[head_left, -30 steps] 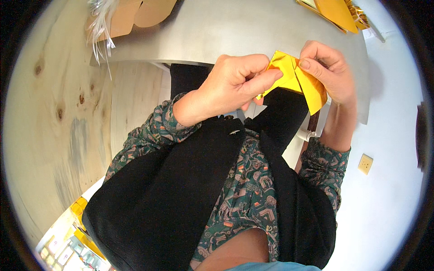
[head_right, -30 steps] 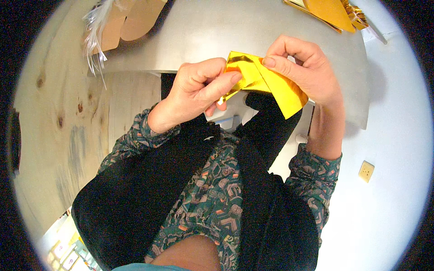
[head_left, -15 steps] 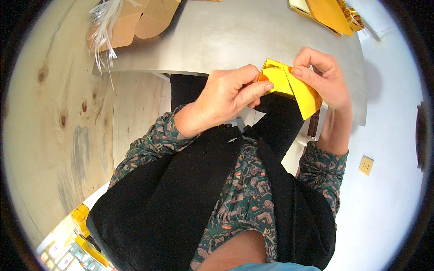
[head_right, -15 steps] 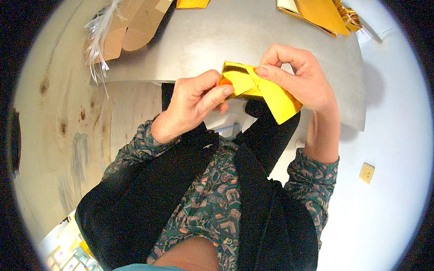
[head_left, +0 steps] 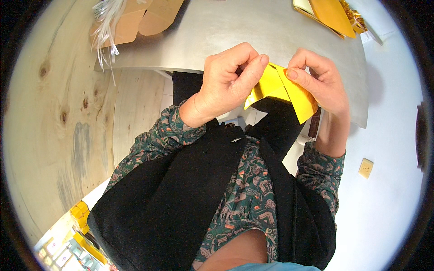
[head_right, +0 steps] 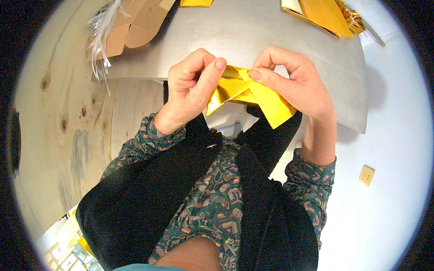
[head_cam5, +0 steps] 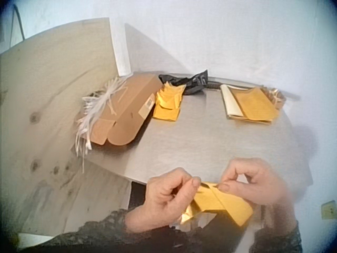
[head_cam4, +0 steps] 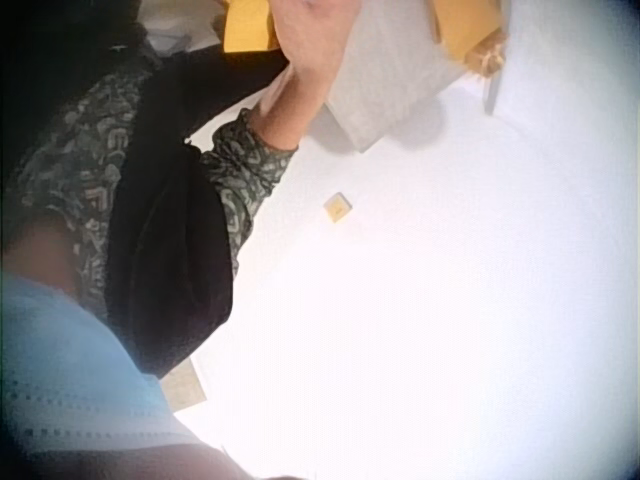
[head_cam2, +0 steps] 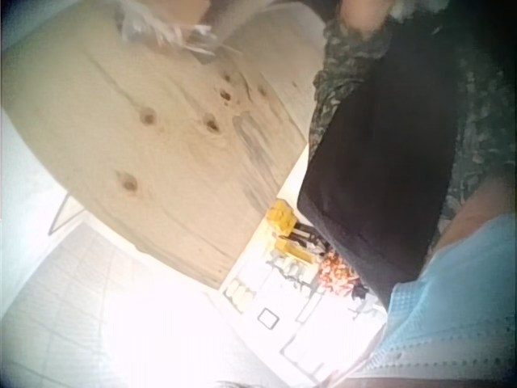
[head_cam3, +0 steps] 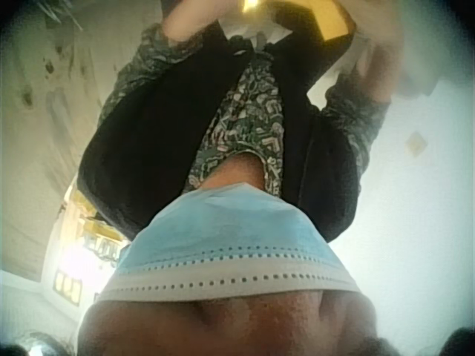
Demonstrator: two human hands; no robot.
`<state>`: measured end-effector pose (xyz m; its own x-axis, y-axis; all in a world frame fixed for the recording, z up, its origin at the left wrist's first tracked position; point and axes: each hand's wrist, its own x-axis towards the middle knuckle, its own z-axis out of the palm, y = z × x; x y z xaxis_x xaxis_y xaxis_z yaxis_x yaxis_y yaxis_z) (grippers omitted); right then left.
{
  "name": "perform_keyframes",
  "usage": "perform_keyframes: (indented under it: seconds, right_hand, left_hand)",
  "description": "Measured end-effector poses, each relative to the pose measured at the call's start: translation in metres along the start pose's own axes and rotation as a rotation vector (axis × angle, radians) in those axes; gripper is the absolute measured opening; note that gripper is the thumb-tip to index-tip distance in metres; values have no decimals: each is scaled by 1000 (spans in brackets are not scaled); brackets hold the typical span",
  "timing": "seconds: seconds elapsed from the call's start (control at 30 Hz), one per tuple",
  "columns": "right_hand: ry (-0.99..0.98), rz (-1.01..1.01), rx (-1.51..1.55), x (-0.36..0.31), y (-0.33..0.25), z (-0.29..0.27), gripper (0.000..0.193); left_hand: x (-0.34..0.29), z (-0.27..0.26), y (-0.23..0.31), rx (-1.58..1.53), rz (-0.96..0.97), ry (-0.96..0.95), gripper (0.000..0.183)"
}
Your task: The person folds a yellow sheet of paper by hand into a triangular origami shape. They make multiple precise folds, tuck flaps, and adjust the shape to form a small three-dimensional packet, then place it on a stack of similar finished pieces.
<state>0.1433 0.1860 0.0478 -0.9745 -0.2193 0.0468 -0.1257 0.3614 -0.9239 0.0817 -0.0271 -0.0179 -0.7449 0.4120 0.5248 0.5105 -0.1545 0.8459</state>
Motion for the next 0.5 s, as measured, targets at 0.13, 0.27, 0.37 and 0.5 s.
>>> perform_keyframes:
  seconds: [0.13, 0.27, 0.37, 0.5]
  right_hand:
    - [-6, 9, 9, 1, 2, -2, 17]
    - [-25, -30, -9, 2, 6, -5, 18]
    - [-15, -15, -4, -1, 7, -7, 19]
    - [-14, -4, -19, 0, 9, -7, 19]
  left_hand:
    - [1, 0, -2, 46, -10, -12, 24]
    - [-2, -9, -4, -406, -326, -228, 28]
    - [-4, -10, -7, -384, -247, -359, 29]
    - [-8, -10, -7, -253, -216, -343, 29]
